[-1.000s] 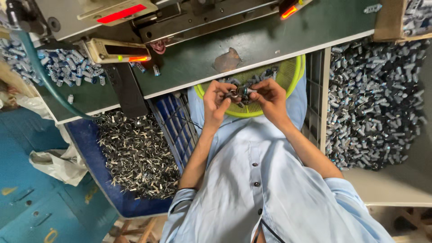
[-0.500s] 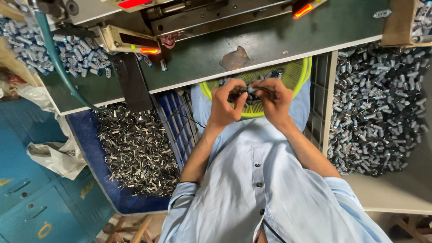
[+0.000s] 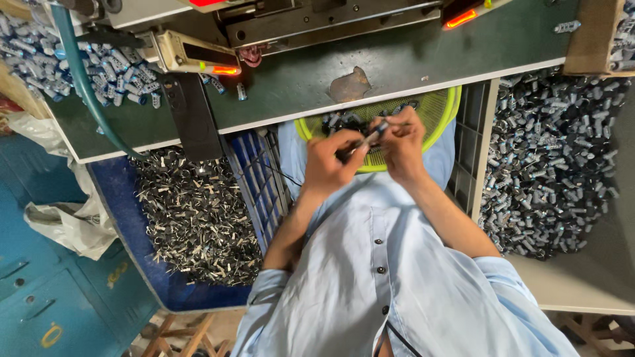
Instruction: The person repeatedly picks small cylindrical parts from a green basket, places them into a machine slot, and collects the processed parts into a large bin. The person also transfers parts between containers and occasionally inspects individual pieces by hand.
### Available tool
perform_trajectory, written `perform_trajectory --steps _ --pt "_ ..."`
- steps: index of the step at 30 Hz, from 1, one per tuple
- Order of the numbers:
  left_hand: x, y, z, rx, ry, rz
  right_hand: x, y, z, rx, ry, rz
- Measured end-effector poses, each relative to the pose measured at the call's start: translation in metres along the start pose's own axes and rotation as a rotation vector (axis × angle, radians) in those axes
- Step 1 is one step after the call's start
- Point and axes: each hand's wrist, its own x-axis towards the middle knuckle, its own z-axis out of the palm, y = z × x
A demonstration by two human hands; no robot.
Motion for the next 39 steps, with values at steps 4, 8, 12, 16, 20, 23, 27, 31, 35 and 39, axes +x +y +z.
perform_trajectory --steps 4,8,12,16,20,23,27,31,35,39 --pt "-0.009 0.001 -0.018 -0.023 0.109 0.081 0.013 -0.002 0.011 0.283 0.116 0.238" --pt "-0.003 -0.023 -0.029 0.450 0.325 0.264 0.037 -0.027 0.039 -0.236 -0.022 -0.008" --pt "-0.023 -0.045 -0.026 -0.039 0.235 -0.124 0.071 -0.079 0.074 -0.812 -0.333 -0.633" --pt "-0.036 -0.058 -0.019 -0.163 0.135 -0.093 0.125 -0.098 0.119 -1.313 -0.476 -1.139" --pt "-0.042 -0.064 -0.015 -0.312 0.095 -0.108 0.156 -0.086 0.145 -1.456 -0.408 -1.238" --pt "-0.050 -0.068 -0.017 -0.380 0.132 -0.187 0.160 -0.087 0.144 -1.288 -0.530 -1.175" --pt "-0.049 -0.073 -0.024 -0.588 0.140 -0.236 0.158 -0.091 0.135 -1.346 -0.541 -1.014" --pt "-0.037 -0.072 -0.024 -0.502 0.076 -0.219 0.160 -0.089 0.141 -1.344 -0.593 -1.071" --pt "-0.032 -0.066 -0.018 -0.493 0.023 -0.183 0.140 -0.104 0.150 -1.346 -0.669 -1.019" --pt "-0.033 -0.061 -0.017 -0.515 0.078 -0.088 0.075 -0.107 0.131 -1.619 -0.495 -1.041"
